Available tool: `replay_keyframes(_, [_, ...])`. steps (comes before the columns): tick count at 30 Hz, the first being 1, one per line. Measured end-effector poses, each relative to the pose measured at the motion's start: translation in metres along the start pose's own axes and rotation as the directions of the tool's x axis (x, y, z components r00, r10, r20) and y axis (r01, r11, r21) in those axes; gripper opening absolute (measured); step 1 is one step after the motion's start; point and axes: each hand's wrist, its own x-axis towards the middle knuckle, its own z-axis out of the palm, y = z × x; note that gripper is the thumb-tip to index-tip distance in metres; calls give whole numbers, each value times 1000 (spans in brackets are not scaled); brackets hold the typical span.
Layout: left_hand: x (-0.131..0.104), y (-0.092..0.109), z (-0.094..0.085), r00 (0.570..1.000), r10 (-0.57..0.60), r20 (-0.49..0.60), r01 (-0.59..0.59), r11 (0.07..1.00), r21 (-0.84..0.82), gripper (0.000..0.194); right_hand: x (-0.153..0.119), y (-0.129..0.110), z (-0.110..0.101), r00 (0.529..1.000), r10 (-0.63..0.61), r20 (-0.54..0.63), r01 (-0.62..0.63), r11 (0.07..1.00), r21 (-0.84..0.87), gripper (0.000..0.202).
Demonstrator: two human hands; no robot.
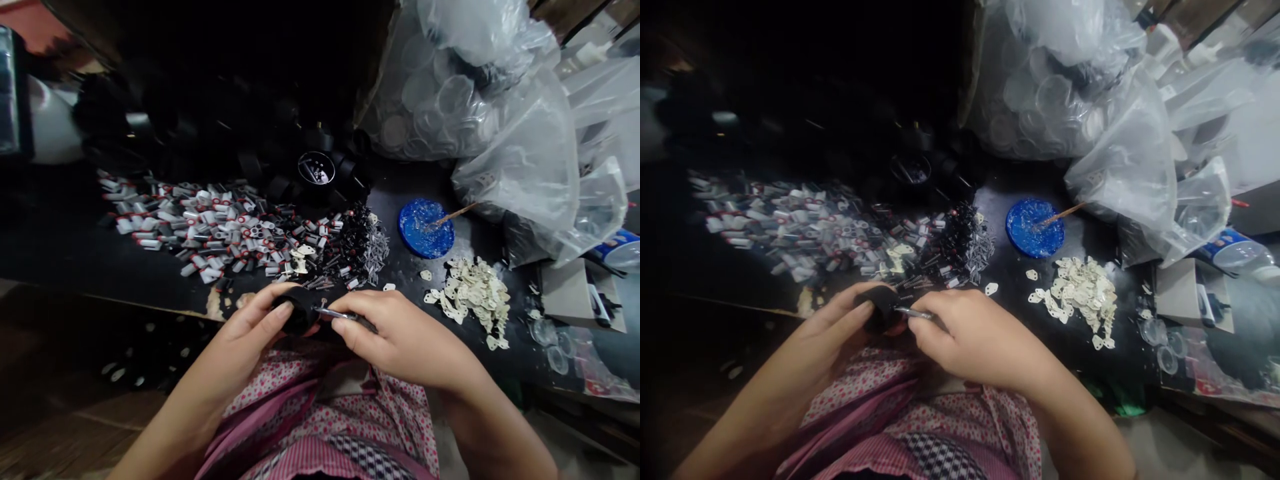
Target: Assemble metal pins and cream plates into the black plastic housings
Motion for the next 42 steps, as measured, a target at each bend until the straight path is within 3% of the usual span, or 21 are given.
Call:
replay_keyframes(2, [2,-4,-2,1000,-4,15,3,999,48,28,0,-1,6,1000,24,-5,-24,999,-41,22])
replay_keyframes(6, [8,-14,-7,1000,24,-4,-24,993,118,37,-2,-6,28,987,28,-160,-71,959,-275,25])
replay_keyframes(8, [10,-16,-10,999,43,3,-43,990,132,37,-3,-5,32,984,19,-176,-68,958,-278,25])
replay_keyframes(10, [10,-13,-14,995,93,22,-96,975,202,32,-5,-1,27,991,53,-122,-68,990,-120,24])
replay_keyframes(12, [6,-8,-19,977,206,63,-215,917,335,25,-9,5,18,995,95,0,-94,986,141,24])
replay_keyframes(14, [1,-4,-22,932,335,136,-361,836,414,21,-12,10,11,983,91,157,-148,901,407,27])
replay_keyframes(16, [-5,-3,-19,889,440,125,-451,796,404,20,-16,14,12,971,64,229,-188,794,577,31])
replay_keyframes(17, [-7,-4,-15,883,464,65,-452,806,384,19,-18,14,15,980,70,187,-171,779,603,30])
replay_keyframes(19, [-10,-8,-3,896,435,-93,-381,859,342,16,-21,14,28,988,120,-94,-51,841,539,26])
replay_keyframes(20, [-11,-11,4,911,386,-142,-328,890,317,15,-22,14,36,947,128,-295,22,889,457,23])
replay_keyframes(21, [-12,-14,9,933,331,-141,-280,914,293,15,-23,13,43,871,103,-479,87,929,359,21])
replay_keyframes(23, [-12,-20,18,970,240,19,-237,933,270,15,-24,12,53,725,-7,-689,189,964,189,23])
replay_keyframes(25, [-11,-26,22,965,182,189,-228,939,259,16,-22,14,56,687,-76,-723,224,968,111,23])
replay_keyframes(27, [-9,-30,23,970,144,197,-182,965,189,16,-18,21,50,719,-34,-694,140,985,98,20])
replay_keyframes(29, [-4,-32,25,991,71,110,-77,996,54,18,-13,30,40,773,70,-630,-44,997,57,16])
replay_keyframes(31, [0,-33,28,996,-12,92,20,996,-85,24,-7,39,30,839,138,-527,-220,971,-96,12])
replay_keyframes(33, [3,-33,31,991,-49,121,71,981,-181,27,-1,45,24,885,164,-435,-311,905,-292,12])
replay_keyframes(37, [5,-34,31,992,-53,114,82,959,-273,21,9,46,22,925,151,-349,-325,790,-520,15])
replay_keyframes(42, [5,-34,31,994,-58,91,83,952,-294,21,12,43,24,930,150,-336,-327,755,-568,14])
